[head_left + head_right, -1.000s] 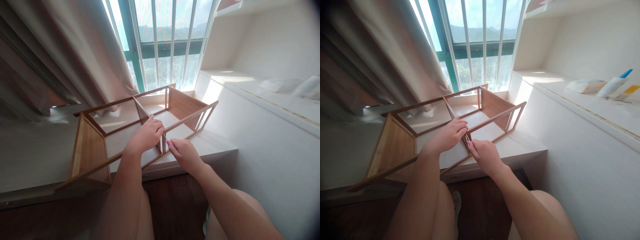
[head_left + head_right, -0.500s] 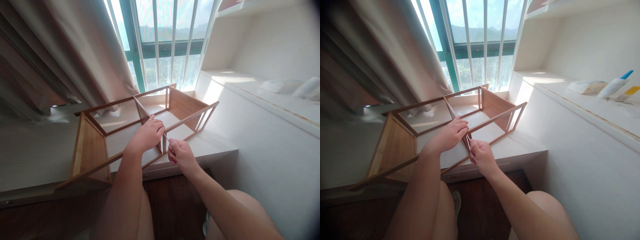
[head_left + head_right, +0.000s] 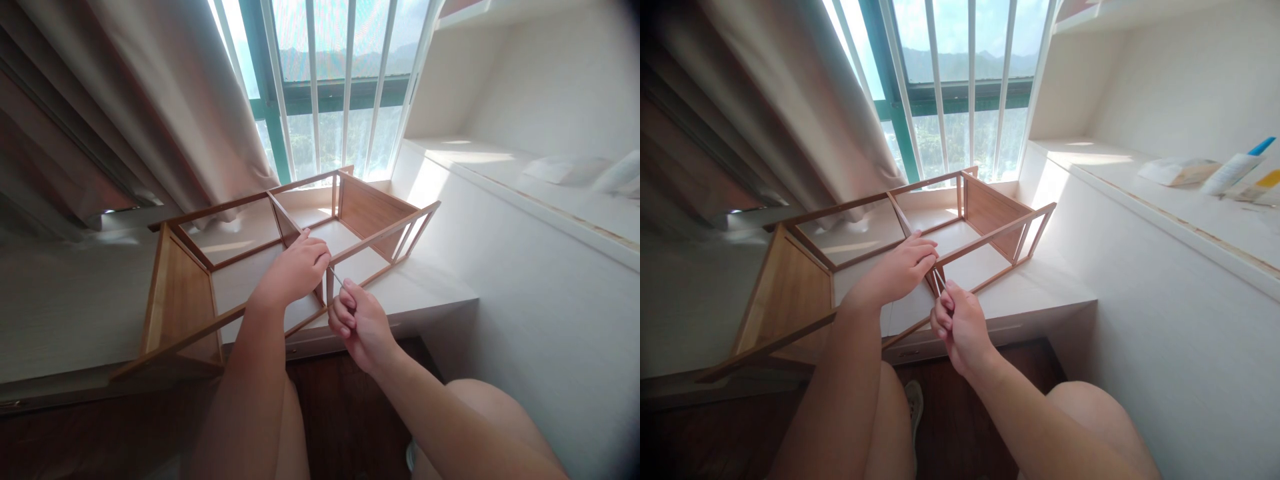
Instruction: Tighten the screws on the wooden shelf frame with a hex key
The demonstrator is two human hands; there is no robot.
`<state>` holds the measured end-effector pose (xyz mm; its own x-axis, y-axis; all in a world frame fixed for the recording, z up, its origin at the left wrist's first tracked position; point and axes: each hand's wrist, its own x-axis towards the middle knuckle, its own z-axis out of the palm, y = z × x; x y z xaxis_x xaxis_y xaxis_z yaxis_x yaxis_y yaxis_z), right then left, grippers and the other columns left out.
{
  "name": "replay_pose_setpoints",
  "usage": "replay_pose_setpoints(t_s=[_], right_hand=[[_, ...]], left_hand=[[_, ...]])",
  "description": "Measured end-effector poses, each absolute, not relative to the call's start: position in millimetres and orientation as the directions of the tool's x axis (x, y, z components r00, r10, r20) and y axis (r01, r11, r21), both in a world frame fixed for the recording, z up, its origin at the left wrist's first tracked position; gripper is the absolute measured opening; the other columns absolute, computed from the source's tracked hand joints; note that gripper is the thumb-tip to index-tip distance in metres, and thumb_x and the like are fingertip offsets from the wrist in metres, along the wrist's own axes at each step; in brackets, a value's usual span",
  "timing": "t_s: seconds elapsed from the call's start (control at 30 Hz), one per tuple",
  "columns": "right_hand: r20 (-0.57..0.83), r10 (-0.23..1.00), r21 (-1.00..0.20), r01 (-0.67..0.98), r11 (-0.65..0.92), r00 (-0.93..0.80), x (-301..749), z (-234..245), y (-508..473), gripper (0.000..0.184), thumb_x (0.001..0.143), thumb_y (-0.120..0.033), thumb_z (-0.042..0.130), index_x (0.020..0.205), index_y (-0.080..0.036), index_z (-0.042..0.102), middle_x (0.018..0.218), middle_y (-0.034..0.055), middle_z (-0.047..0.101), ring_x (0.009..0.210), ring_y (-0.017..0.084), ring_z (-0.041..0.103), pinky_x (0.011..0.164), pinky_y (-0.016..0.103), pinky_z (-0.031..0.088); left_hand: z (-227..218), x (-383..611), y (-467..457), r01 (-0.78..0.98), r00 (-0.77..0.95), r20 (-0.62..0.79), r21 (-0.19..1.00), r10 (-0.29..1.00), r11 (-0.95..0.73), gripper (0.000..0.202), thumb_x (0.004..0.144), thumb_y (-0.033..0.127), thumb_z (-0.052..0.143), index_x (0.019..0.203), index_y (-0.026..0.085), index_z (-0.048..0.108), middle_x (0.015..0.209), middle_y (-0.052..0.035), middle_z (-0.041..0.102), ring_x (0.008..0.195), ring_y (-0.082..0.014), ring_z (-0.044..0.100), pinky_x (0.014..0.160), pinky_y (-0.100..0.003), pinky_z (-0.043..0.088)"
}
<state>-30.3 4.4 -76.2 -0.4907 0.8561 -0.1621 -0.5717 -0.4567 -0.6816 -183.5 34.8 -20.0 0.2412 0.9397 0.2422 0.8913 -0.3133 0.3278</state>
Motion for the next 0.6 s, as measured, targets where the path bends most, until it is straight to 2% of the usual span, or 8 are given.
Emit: replay_pose_setpoints(t_s=[0.07, 0.23, 0.43, 0.6], right_hand=[[-0.156, 0.863, -0.702, -0.561, -0.439, -0.481, -29.4, -75.8, 2.8, 0.046, 0.092, -0.044, 0.058, 0.058, -0.021, 0.036, 0.039, -0.0092, 0.031, 0.033, 0.006, 0.031, 0.039, 0.021, 0.020], [-0.126, 0.903, -0.839, -0.442, -0.318, -0.411, -27.1, -81.0, 10.7, 0.047, 0.092, -0.045, 0.058, 0.057, -0.022, 0.036, 0.038, -0.0094, 0.031, 0.033, 0.006, 0.029, 0.038, 0.020, 0.022], [-0.046, 0.914, -0.958, -0.240, -0.154, -0.403, -24.6, -84.8, 21.2, 0.047, 0.095, -0.048, 0.053, 0.059, -0.023, 0.037, 0.038, -0.0093, 0.033, 0.034, 0.006, 0.029, 0.038, 0.022, 0.022], [0.033, 0.925, -0.999, -0.045, 0.018, -0.378, -21.2, -86.7, 22.1, 0.051, 0.098, -0.053, 0.046, 0.058, -0.022, 0.039, 0.042, -0.0068, 0.038, 0.040, 0.008, 0.032, 0.043, 0.024, 0.025]], left_hand=[[-19.9, -183.3, 35.0, 0.891, 0.243, 0.243, 0.327, 0.939, -0.315, 0.038, 0.101, 0.024, 0.031, 0.089, 0.018, 0.066, 0.108, -0.0046, 0.070, 0.113, -0.0166, 0.060, 0.129, -0.039, 0.018], [-19.7, -182.9, 34.9, 0.892, 0.233, 0.229, 0.337, 0.945, -0.301, 0.038, 0.101, 0.026, 0.031, 0.088, 0.018, 0.066, 0.113, -0.0049, 0.070, 0.116, -0.0181, 0.060, 0.128, -0.041, 0.022], [-19.2, -183.6, 34.2, 0.894, 0.227, 0.227, 0.336, 0.947, -0.295, 0.037, 0.101, 0.027, 0.032, 0.089, 0.018, 0.067, 0.116, -0.0048, 0.070, 0.116, -0.0185, 0.060, 0.127, -0.042, 0.023], [-19.2, -183.7, 33.7, 0.895, 0.222, 0.228, 0.339, 0.948, -0.291, 0.037, 0.101, 0.029, 0.033, 0.091, 0.020, 0.067, 0.117, -0.0040, 0.070, 0.120, -0.0192, 0.059, 0.127, -0.042, 0.024]])
